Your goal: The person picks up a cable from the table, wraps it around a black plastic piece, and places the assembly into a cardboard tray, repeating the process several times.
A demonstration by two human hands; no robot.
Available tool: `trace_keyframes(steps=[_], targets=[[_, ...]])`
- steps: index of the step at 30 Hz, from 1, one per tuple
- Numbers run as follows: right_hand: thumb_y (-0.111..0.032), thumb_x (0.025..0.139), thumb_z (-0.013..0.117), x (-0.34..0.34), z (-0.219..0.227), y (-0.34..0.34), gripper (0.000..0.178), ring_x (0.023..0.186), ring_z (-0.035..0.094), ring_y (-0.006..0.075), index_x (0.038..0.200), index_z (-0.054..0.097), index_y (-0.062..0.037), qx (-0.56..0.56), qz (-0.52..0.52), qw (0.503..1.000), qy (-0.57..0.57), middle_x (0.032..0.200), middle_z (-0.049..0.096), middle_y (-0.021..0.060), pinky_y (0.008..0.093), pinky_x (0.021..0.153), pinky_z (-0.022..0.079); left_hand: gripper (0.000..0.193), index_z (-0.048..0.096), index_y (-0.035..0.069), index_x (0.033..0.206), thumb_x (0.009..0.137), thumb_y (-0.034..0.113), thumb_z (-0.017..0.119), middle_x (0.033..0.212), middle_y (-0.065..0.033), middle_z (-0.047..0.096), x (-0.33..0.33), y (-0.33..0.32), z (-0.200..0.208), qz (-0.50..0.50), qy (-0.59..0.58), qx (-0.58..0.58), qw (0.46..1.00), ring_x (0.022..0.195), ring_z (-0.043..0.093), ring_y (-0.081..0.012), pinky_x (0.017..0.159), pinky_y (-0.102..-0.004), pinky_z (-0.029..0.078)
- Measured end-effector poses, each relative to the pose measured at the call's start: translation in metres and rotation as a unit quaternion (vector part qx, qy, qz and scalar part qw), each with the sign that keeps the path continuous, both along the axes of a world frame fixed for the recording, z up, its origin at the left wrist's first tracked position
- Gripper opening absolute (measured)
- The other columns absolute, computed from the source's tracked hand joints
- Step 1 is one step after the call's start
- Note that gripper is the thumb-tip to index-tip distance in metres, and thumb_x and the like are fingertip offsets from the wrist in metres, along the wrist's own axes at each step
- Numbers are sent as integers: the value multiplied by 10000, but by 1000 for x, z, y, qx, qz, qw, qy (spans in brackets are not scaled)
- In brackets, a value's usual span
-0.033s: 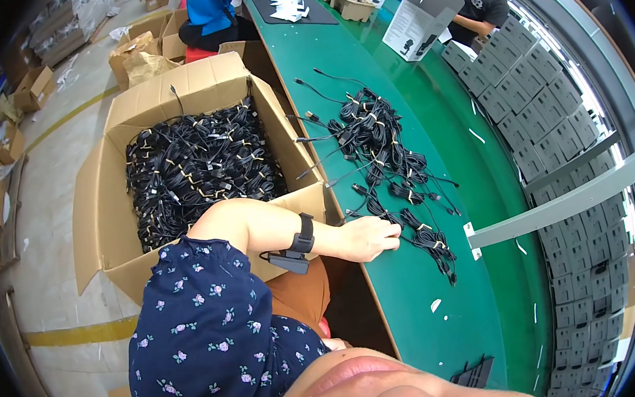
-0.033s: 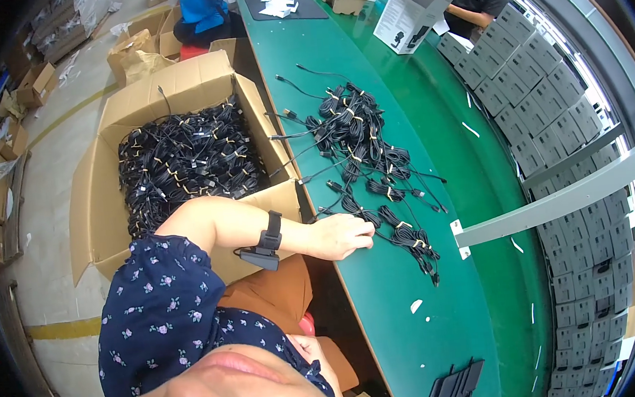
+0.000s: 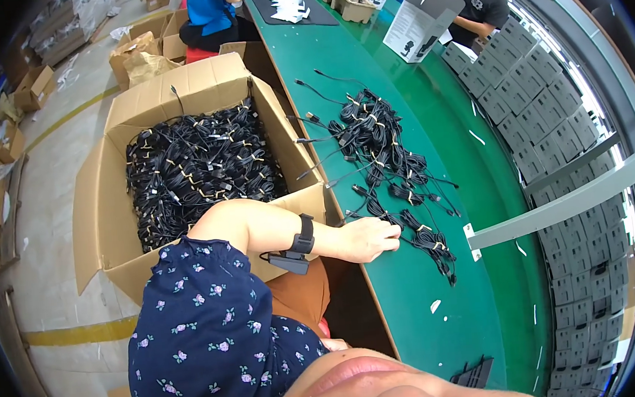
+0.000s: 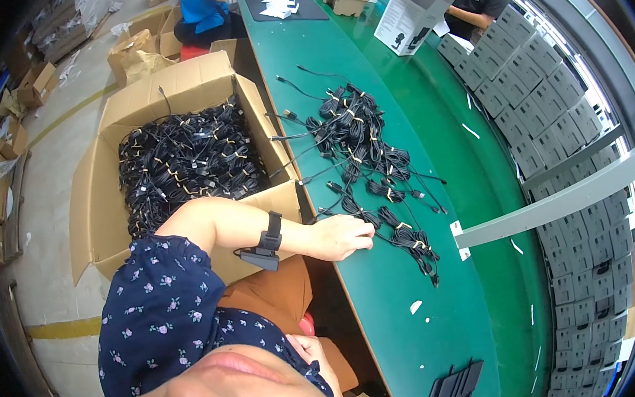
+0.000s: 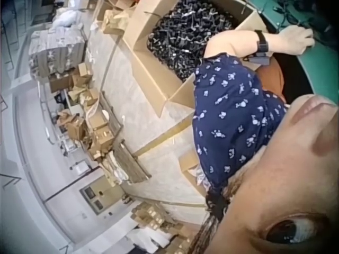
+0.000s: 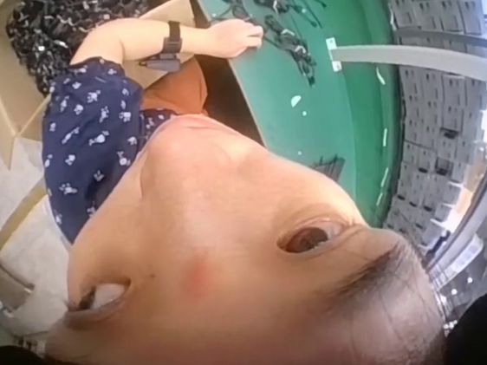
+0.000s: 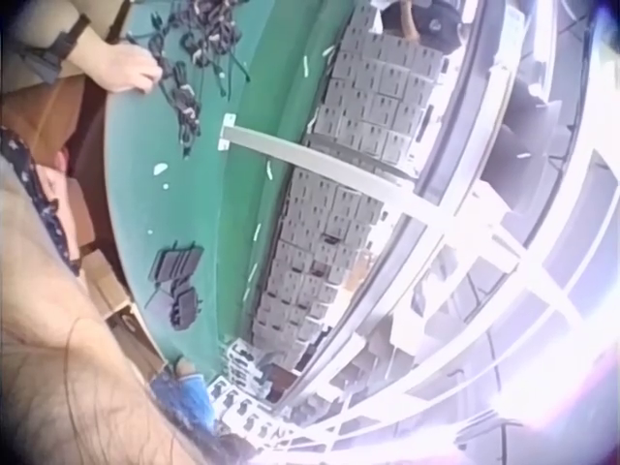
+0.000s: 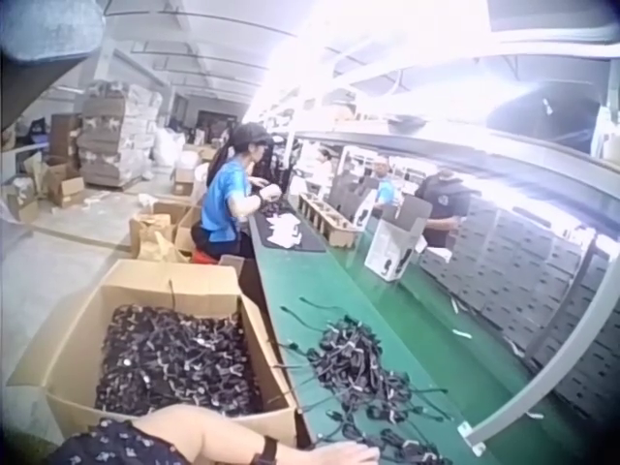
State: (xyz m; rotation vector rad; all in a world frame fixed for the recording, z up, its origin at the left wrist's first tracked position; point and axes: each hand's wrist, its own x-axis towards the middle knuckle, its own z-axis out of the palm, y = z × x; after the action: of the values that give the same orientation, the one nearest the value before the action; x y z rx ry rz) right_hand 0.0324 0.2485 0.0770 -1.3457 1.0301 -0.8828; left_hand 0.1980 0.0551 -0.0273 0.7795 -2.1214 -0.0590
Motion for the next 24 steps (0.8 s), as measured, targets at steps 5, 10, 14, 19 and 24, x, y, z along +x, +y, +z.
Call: trace_keyframes(steps=[5, 10, 14, 19, 24], targets=[[-162, 901, 540, -13, -78, -1, 358, 491, 428, 112, 573, 527, -18, -4, 71, 996, 61, 497, 440, 3, 260, 501, 365, 130, 555, 80, 838, 712, 69, 586, 851, -57, 486, -2, -2, 6, -10, -3, -8, 1000, 760, 529, -220, 624, -341, 453], [-147, 904, 546, -26, -137, -3, 345, 497, 419, 95, 584, 524, -22, 0, 153, 980, 126, 515, 445, -15, 253, 483, 351, 118, 542, 88, 819, 709, 63, 578, 848, -63, 477, -2, -1, 6, -7, 3, -15, 1000, 749, 523, -224, 618, -343, 448], [-187, 916, 542, -34, -141, -2, 354, 492, 384, 63, 598, 525, -35, 17, 118, 981, 156, 541, 454, -43, 241, 447, 310, 140, 560, 84, 844, 708, 58, 584, 868, -61, 487, -3, 1, 6, -9, -2, -2, 1000, 775, 531, -228, 626, -350, 451], [-200, 932, 514, -51, -97, -17, 411, 525, 388, 32, 548, 489, -55, 33, -15, 996, 84, 532, 442, -37, 214, 481, 298, 158, 562, 83, 848, 695, 43, 578, 876, -70, 501, -1, 5, 7, -18, -4, 4, 1000, 777, 541, -243, 642, -359, 456], [-274, 934, 506, -46, -143, 1, 445, 499, 404, 46, 550, 490, -49, 69, -71, 986, 136, 530, 470, -47, 237, 474, 319, 187, 565, 82, 848, 674, 14, 558, 888, -78, 520, 3, 5, 9, -2, -31, 47, 998, 791, 558, -267, 663, -369, 473]])
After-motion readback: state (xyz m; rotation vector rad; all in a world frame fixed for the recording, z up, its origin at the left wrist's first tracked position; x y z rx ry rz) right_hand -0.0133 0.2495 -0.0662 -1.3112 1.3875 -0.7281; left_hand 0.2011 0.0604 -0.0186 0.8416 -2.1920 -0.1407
